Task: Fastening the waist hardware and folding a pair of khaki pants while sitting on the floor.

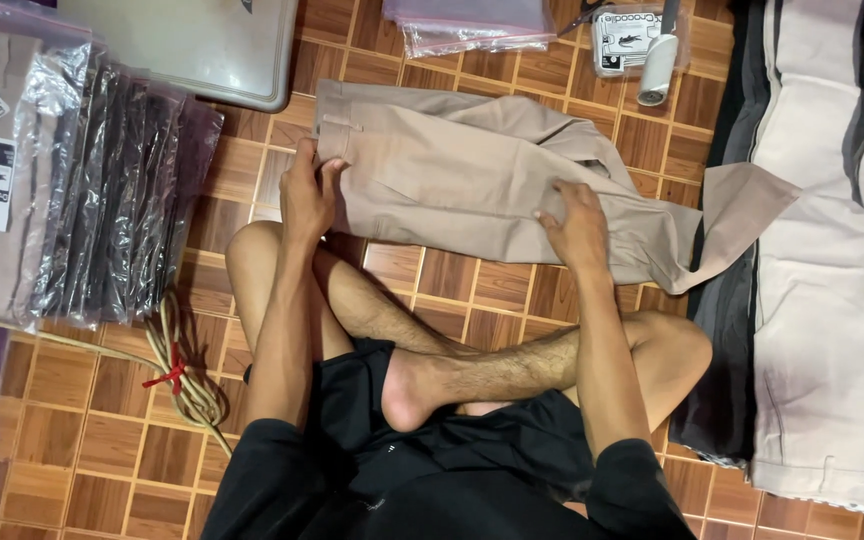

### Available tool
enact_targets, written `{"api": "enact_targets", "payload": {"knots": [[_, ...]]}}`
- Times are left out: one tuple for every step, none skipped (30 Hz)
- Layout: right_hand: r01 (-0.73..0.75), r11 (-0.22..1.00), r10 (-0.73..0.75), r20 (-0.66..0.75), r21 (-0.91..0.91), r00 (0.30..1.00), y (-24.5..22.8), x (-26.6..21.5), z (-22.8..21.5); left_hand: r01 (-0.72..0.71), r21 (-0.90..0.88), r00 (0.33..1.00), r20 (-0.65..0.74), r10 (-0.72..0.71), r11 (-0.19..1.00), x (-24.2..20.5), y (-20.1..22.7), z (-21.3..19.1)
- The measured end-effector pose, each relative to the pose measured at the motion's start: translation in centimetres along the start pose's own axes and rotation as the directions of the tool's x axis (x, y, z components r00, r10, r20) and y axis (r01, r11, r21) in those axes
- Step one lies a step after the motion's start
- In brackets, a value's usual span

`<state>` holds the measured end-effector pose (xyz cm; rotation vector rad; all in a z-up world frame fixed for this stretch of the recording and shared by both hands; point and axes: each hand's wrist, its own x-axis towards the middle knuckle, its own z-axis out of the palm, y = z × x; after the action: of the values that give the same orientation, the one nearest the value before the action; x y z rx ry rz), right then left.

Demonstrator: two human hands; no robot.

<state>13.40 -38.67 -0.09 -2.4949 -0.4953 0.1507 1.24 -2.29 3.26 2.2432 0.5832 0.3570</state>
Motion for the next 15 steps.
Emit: {"api": "enact_targets", "payload": {"knots": [[-0.015, 0.995, 0.025, 0.104, -0.099, 0.994, 0.7, 0.2, 1.1, -0.045, -0.023, 0.999, -0.024, 0.045, 0.999, 0.0, 0.5, -0.1], [-0.015, 0.995, 0.025, 0.106, -0.101, 0.994, 1.7, 0.6, 2.2, -0.043, -0.024, 0.999, -0.024, 0.043, 0.999, -0.1, 0.3, -0.1], [-0.029, 0.990, 0.041, 0.080, -0.139, 0.996, 2.8, 1.0, 3.0, -0.077, -0.018, 0.997, -0.033, 0.076, 0.997, -0.1, 0.1, 0.1], [-0.045, 0.983, 0.055, 0.053, -0.178, 0.997, 3.9, 1.3, 3.9, -0.110, -0.013, 0.993, -0.041, 0.109, 0.994, -0.2, -0.1, 0.3], [-0.042, 0.983, 0.053, 0.054, -0.180, 0.997, 4.1, 1.2, 4.2, -0.108, -0.015, 0.993, -0.044, 0.108, 0.994, -0.2, -0.1, 0.4], [-0.058, 0.981, 0.065, 0.032, -0.185, 0.997, 4.3, 1.2, 4.5, -0.126, -0.006, 0.990, -0.059, 0.126, 0.992, -0.2, -0.2, 0.6], [-0.071, 0.980, 0.075, 0.011, -0.185, 0.997, 4.4, 1.1, 4.9, -0.143, 0.006, 0.987, -0.075, 0.143, 0.990, -0.2, -0.3, 0.5], [-0.066, 0.981, 0.070, 0.013, -0.184, 0.997, 4.3, 1.0, 4.6, -0.141, 0.009, 0.987, -0.079, 0.141, 0.990, -0.3, -0.6, 0.6], [-0.031, 0.997, 0.026, -0.059, -0.071, 0.998, 4.2, 0.8, 4.3, -0.143, 0.013, 0.985, -0.095, 0.144, 0.990, -0.4, -0.8, 0.7], [0.014, 0.999, -0.008, -0.135, 0.039, 0.991, 4.2, 0.7, 4.0, -0.145, 0.017, 0.983, -0.110, 0.146, 0.989, -0.4, -1.1, 0.8], [0.014, 0.999, -0.008, -0.136, 0.041, 0.991, 4.5, 0.8, 3.8, -0.146, 0.019, 0.983, -0.110, 0.147, 0.989, -0.5, -0.9, 0.6], [0.067, 0.994, -0.046, -0.231, 0.087, 0.972, 4.9, 0.9, 3.7, -0.131, 0.007, 0.985, -0.114, 0.131, 0.991, -0.6, -0.6, 0.5], [0.125, 0.984, -0.078, -0.325, 0.125, 0.943, 5.2, 1.1, 3.5, -0.115, -0.007, 0.986, -0.119, 0.114, 0.993, -0.7, -0.3, 0.3], [0.125, 0.984, -0.078, -0.325, 0.125, 0.942, 5.0, 1.2, 3.4, -0.116, -0.007, 0.986, -0.118, 0.114, 0.993, -0.4, -0.9, 0.6], [0.114, 0.986, -0.066, -0.343, 0.119, 0.937, 4.9, 1.1, 3.3, -0.103, -0.001, 0.986, -0.130, 0.102, 0.995, -0.2, -1.6, 1.0]]}}
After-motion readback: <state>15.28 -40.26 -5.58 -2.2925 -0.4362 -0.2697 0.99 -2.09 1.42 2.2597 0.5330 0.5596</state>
